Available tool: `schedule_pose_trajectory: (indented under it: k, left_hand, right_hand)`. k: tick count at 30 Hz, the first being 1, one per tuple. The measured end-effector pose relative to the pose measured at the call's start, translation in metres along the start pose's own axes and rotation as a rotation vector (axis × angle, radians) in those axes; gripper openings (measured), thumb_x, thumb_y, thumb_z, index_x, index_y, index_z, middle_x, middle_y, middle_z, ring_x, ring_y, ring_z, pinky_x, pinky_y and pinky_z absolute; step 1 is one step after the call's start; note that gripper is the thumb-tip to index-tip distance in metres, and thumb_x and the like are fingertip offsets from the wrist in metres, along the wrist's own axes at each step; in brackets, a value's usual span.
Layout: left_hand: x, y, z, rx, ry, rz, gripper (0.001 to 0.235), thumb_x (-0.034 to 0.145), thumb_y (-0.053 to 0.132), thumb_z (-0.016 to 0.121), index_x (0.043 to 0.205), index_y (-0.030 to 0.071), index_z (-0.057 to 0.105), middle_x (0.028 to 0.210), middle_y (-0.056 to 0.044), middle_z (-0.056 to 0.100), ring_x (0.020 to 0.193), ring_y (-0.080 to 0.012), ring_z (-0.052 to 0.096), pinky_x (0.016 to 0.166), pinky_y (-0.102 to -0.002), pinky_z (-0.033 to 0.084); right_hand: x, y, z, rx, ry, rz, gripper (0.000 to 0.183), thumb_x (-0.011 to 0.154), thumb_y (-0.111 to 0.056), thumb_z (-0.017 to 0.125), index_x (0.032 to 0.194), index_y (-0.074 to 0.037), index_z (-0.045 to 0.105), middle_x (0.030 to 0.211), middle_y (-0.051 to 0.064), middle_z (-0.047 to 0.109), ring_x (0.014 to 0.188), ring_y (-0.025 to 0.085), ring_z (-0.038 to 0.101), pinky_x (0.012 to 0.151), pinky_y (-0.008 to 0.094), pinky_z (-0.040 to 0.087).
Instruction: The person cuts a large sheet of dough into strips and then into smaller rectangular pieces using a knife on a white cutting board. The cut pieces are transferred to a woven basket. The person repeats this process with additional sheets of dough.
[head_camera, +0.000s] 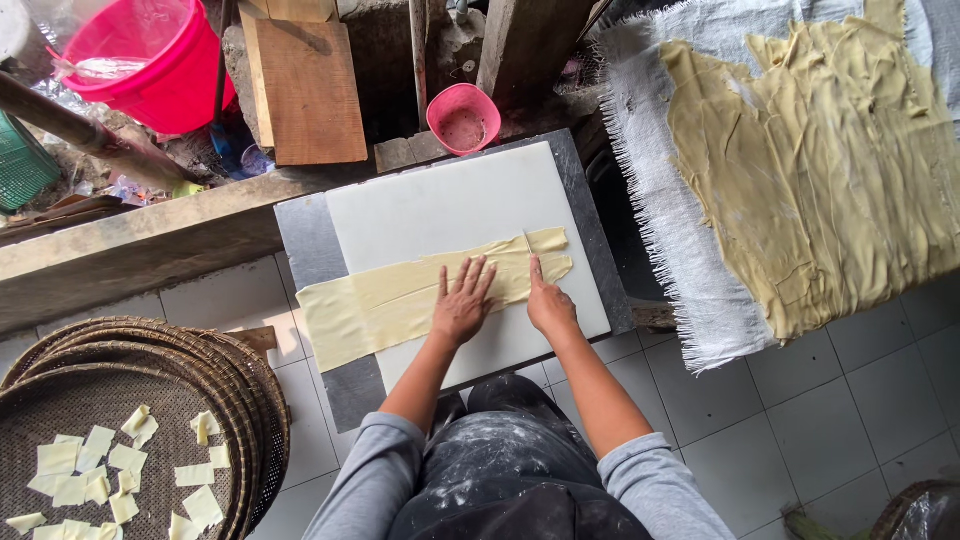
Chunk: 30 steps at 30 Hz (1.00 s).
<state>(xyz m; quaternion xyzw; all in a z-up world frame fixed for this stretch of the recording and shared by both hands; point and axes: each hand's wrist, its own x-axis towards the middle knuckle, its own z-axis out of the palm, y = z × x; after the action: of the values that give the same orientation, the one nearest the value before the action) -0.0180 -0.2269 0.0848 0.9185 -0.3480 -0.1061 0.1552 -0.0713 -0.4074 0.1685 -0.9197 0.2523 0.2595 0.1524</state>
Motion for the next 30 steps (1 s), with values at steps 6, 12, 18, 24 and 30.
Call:
schedule_pose_trajectory:
  k: [6, 12, 18, 24, 30]
  left_hand:
    - [0.023, 0.031, 0.001, -0.017, -0.164, -0.090, 0.068, 0.103, 0.046, 0.043, 0.163, 0.025, 0.018, 0.172, 0.000, 0.011, 0.157, -0.0262, 0.011, 0.122, -0.064, 0.004]
    - [0.021, 0.034, 0.007, 0.028, -0.152, -0.104, 0.068, 0.102, 0.043, 0.043, 0.163, 0.025, 0.018, 0.172, 0.002, 0.011, 0.157, -0.0262, 0.011, 0.122, -0.065, 0.007]
    - [0.025, 0.034, 0.008, 0.025, -0.156, -0.109, 0.068, 0.104, 0.043, 0.043, 0.164, 0.027, 0.017, 0.172, 0.001, 0.011, 0.157, -0.0269, 0.011, 0.122, -0.065, 0.007]
    - [0.026, 0.031, 0.010, 0.016, -0.173, -0.106, 0.068, 0.103, 0.043, 0.043, 0.163, 0.027, 0.016, 0.172, 0.001, 0.010, 0.157, -0.0268, 0.011, 0.121, -0.065, 0.007]
    - [0.021, 0.012, 0.009, -0.111, -0.090, -0.052, 0.072, 0.102, 0.049, 0.046, 0.164, 0.022, 0.018, 0.172, -0.005, 0.011, 0.157, -0.0286, 0.012, 0.123, -0.063, 0.008]
  right_hand:
    - [-0.006, -0.001, 0.009, 0.035, -0.011, 0.040, 0.085, 0.097, -0.009, 0.045, 0.166, -0.026, -0.002, 0.112, 0.031, 0.069, 0.100, 0.046, 0.071, 0.091, 0.055, 0.055]
    - [-0.035, 0.018, 0.039, 0.046, 0.029, 0.019, 0.086, 0.095, -0.009, 0.047, 0.165, -0.025, 0.000, 0.101, 0.031, 0.069, 0.091, 0.048, 0.071, 0.084, 0.056, 0.056]
    - [-0.087, 0.043, 0.054, 0.054, -0.007, 0.018, 0.086, 0.093, -0.009, 0.048, 0.165, -0.022, 0.003, 0.092, 0.030, 0.070, 0.085, 0.049, 0.071, 0.082, 0.057, 0.056]
    - [-0.138, 0.058, 0.056, 0.015, -0.112, 0.073, 0.085, 0.093, -0.008, 0.045, 0.166, -0.021, 0.003, 0.095, 0.029, 0.071, 0.087, 0.047, 0.072, 0.085, 0.056, 0.057]
    - [-0.144, 0.049, 0.007, -0.026, -0.241, 0.116, 0.082, 0.093, -0.006, 0.042, 0.165, -0.029, 0.009, 0.113, 0.029, 0.069, 0.104, 0.046, 0.068, 0.097, 0.055, 0.052]
